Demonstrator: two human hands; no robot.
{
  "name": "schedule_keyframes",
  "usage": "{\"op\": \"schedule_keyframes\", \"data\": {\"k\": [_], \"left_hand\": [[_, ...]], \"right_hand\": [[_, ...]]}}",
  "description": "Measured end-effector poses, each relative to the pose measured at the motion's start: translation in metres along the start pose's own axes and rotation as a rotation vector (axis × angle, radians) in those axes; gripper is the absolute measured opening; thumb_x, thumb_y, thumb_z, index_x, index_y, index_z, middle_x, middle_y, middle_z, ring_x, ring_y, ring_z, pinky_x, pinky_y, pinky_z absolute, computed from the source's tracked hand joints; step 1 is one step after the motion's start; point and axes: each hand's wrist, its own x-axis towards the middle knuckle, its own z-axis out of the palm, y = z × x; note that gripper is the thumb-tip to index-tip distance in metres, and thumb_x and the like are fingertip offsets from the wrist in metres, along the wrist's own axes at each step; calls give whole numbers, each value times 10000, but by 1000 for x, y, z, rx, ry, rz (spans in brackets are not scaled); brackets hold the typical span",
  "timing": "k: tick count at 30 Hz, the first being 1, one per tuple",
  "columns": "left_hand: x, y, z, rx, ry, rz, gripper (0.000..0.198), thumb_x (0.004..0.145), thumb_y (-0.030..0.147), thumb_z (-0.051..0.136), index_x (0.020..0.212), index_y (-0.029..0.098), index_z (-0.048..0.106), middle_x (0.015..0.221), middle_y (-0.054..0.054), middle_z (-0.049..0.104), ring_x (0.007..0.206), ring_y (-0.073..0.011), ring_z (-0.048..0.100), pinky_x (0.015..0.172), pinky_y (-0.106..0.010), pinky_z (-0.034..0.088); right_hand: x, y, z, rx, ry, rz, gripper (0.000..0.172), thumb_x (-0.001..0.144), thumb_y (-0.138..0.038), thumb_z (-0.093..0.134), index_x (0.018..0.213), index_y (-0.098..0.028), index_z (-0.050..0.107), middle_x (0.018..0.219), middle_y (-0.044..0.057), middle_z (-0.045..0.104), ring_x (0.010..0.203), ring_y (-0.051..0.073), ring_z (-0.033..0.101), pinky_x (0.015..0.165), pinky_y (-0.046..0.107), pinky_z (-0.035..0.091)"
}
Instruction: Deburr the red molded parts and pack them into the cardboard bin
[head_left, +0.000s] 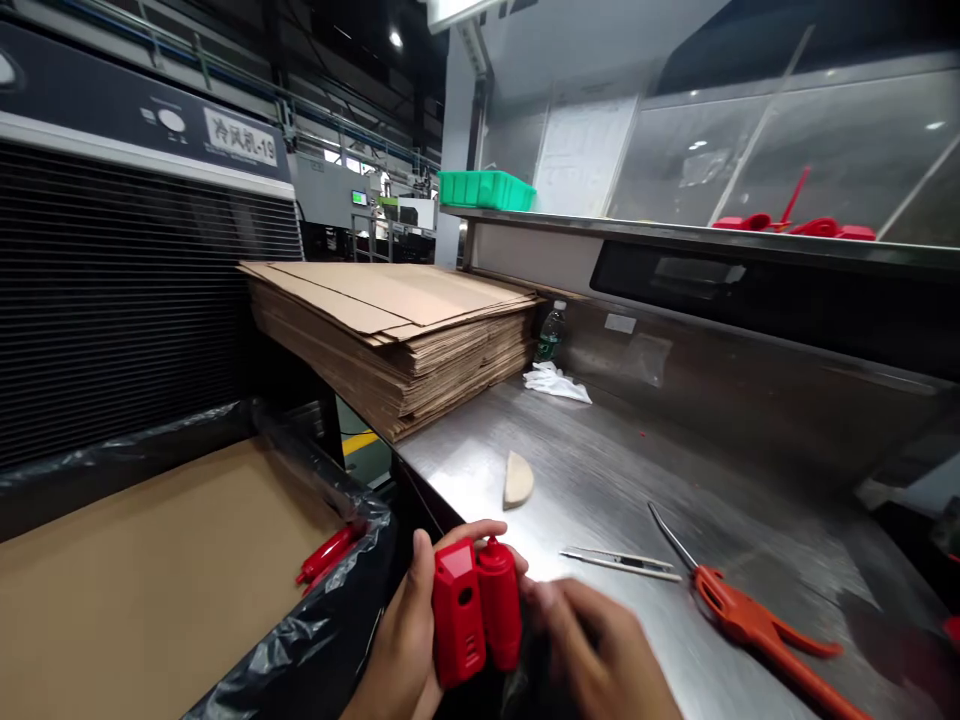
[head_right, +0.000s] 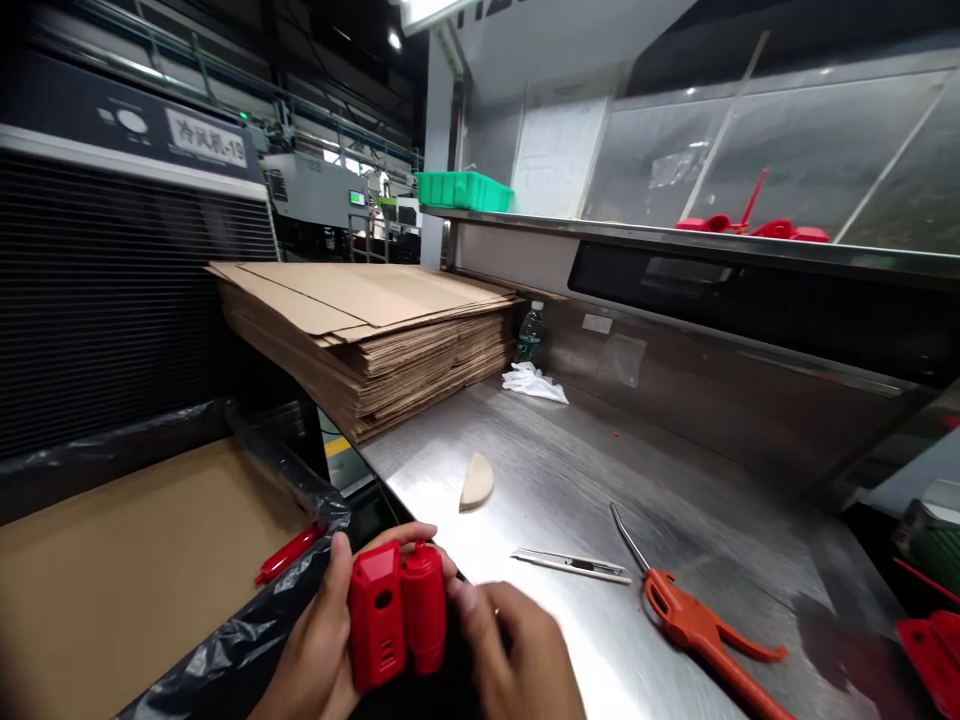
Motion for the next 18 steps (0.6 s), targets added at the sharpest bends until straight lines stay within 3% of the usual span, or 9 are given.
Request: {"op": "schedule_keyframes", "data": {"k": [3, 6, 9, 13, 16, 18], "left_hand": [[-5, 2, -9, 41, -73, 44, 651, 948, 641, 310, 1284, 173, 614, 1092, -151, 727, 954, -297, 688, 861, -420, 529], [-8, 4, -17, 93, -140, 105, 713, 896, 708, 341, 1275, 182, 640, 1152, -154, 705, 968, -308, 680, 845, -416, 541], [-11, 8, -23, 180, -198, 154, 764, 839, 757, 403, 1242, 167, 673, 1124, -159, 714, 949, -334, 686, 854, -457, 544], [-11, 14, -26, 269, -181, 129, 834, 890, 739, 217, 1211, 126, 681, 992, -172, 751, 853, -340, 715, 801, -480, 556], [-8, 15, -28, 362, -100, 124, 842, 883, 745, 221, 1187, 115, 689, 1010, -182, 756, 883, -364, 718, 808, -488, 564], [-6, 9, -28, 435, -40, 105, 790, 894, 726, 265, 1210, 135, 684, 1029, -168, 758, 896, -353, 715, 809, -471, 572]], "right_hand": [[56, -7, -9, -316, 115, 53, 503, 999, -552, 311, 818, -193, 613, 829, 67, 660, 712, 190, 627, 596, 307, 436], [103, -10, 10, -492, 150, 83, 356, 935, -474, 551, 856, -134, 622, 899, 65, 642, 690, 140, 609, 607, 295, 484], [118, -6, 33, -547, 215, 0, 310, 958, -427, 535, 944, -127, 612, 911, 19, 616, 736, 114, 610, 666, 281, 518], [90, 1, 33, -454, 295, -156, 204, 997, -329, 442, 1003, -158, 552, 798, 4, 626, 651, 134, 633, 548, 246, 490], [39, -1, 19, -308, 394, -192, 235, 1001, -415, 430, 1059, -202, 510, 711, -2, 680, 581, 166, 683, 466, 222, 499], [-1, -7, 13, -197, 540, -115, 283, 945, -457, 546, 1085, -216, 497, 728, 7, 719, 558, 159, 701, 435, 177, 516]]}}
